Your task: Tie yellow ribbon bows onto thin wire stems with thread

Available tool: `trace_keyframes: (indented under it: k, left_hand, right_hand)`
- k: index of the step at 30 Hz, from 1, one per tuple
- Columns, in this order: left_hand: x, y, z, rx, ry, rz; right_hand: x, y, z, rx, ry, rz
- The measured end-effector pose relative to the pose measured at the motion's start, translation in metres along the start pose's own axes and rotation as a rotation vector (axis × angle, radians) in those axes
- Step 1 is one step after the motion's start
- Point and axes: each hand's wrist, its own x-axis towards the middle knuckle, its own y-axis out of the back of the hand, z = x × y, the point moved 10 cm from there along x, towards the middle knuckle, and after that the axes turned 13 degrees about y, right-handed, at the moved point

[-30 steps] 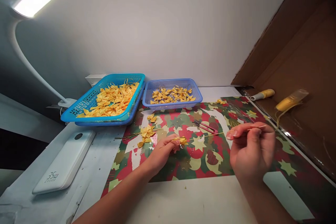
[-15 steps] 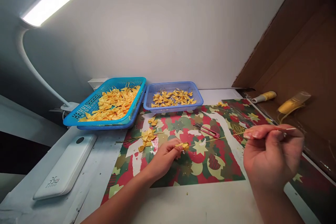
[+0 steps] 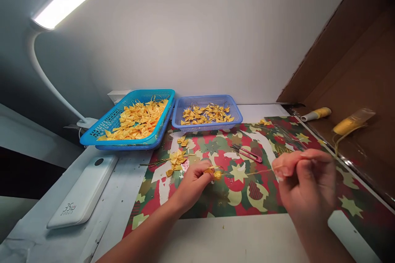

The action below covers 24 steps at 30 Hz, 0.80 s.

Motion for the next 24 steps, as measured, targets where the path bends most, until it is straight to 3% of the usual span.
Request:
trace_keyframes:
  k: [5, 8, 16, 24]
  left_hand:
    - [-0.003, -0.005, -0.008, -0.260, 0.058, -0.094]
    - [-0.005, -0.010, -0.007, -0.263, 0.085, -0.134]
    - [-0.006, -0.009, 0.003, -0.249, 0.064, -0.111]
    - [-0.005, -0.005, -0.004, -0.300, 0.088, -0.075]
  right_hand:
    - [-0.021, -0.014, 0.018, -0.004, -0.136, -0.089]
    - [-0.034, -0.022, 0.030, -0.053, -0.233, -0.166]
    - [-0.072, -0.061, 0.053, -0.383, -0.360, -0.713]
    - [-0.073, -0.063, 0.058, -0.547, -0.329, -0.798]
